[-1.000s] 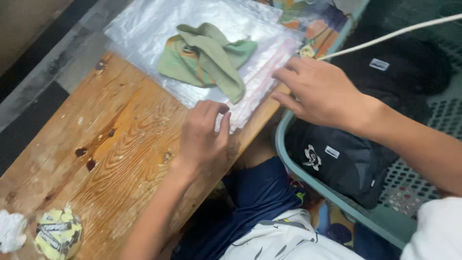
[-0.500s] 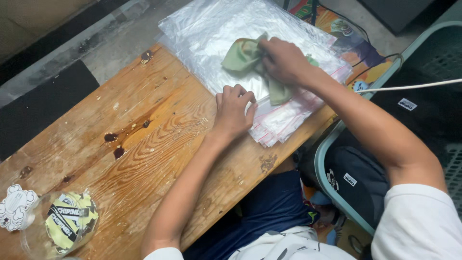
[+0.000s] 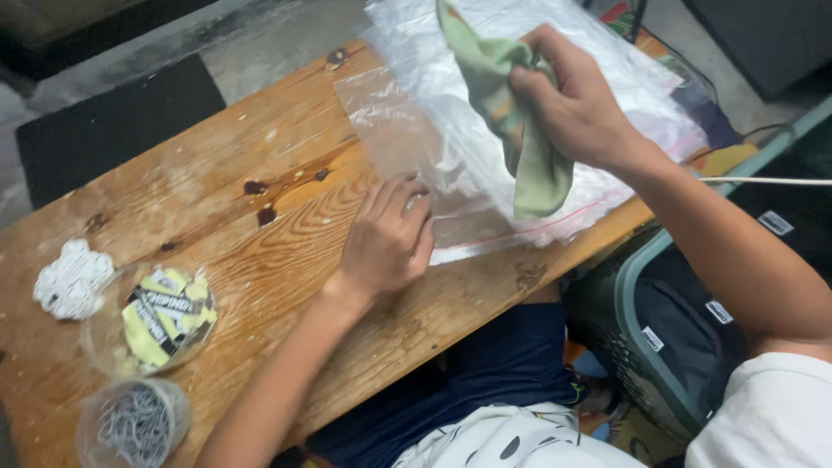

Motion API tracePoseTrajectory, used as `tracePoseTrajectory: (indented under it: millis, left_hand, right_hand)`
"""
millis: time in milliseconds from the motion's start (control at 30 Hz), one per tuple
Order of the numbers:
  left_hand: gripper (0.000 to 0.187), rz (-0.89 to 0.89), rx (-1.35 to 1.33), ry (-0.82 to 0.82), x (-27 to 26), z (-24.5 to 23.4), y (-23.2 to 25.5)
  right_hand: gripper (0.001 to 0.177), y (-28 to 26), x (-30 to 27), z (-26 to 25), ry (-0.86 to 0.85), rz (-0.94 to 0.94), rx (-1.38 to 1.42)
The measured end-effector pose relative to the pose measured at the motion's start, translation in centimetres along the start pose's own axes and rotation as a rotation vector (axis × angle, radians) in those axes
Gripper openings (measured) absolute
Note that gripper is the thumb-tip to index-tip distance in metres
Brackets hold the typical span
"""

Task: The person cleans a black shoulder bag with a cloth, then attaches a cartoon bear sticker to the front. They wipe a clear plastic bag with the cloth, place the bag inside, and seal it.

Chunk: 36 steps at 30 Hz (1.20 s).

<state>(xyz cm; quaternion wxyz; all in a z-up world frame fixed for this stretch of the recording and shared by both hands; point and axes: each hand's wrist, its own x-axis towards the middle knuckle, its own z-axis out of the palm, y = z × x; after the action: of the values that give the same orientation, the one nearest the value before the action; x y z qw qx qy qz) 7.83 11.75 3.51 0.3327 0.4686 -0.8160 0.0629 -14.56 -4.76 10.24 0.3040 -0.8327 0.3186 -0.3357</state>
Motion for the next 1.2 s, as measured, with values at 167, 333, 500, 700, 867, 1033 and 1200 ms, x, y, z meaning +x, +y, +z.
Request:
tracePoseTrajectory:
  millis: [167,333,500,700,867,1033,1200]
  left_hand:
    - [0.01,-0.178,0.031,-0.099,-9.6,-2.9,0.0]
    - [0.022,-0.296,0.087,-0.21,-15.7,-4.7,0.3]
    - [0.015,-0.466,0.017,0.235,-17.0,-4.6,-3.1]
    - [0.086,-0.795,-0.155,-0.098,-12.8,-6.9,-5.1]
    - [0.074,-0.844,-0.142,-0.334,-12.3,-7.2,-5.4]
    - [0.069,-0.805,-0.132,-0.36,-13.2,-7.4,-5.5]
    - [0.101,-0.678,-0.29,-0.152,-14.4,-7.6,-5.1]
  right_hand:
    - [0.018,-5.6,-1.5,8.3,-0.298,0.075,0.166]
    - [0.02,-7.2,-0.8,16.7,-0.434,-0.079,0.14]
    - [0.038,-5.4,0.6,23.1,-0.497,-0.533,-0.446]
    - [0.038,-3.9,-2.2,25.6,-0.467,-0.783,-0.404]
    - [0.035,-7.6,-8.7,22.5,-0.55,-0.927,-0.215]
    - [0.033,-8.9,-11.5,19.8,-0.665,-1.041,0.009]
    - [0.048,-7.2,-7.2,21.0,-0.584,-0.86,-0.143]
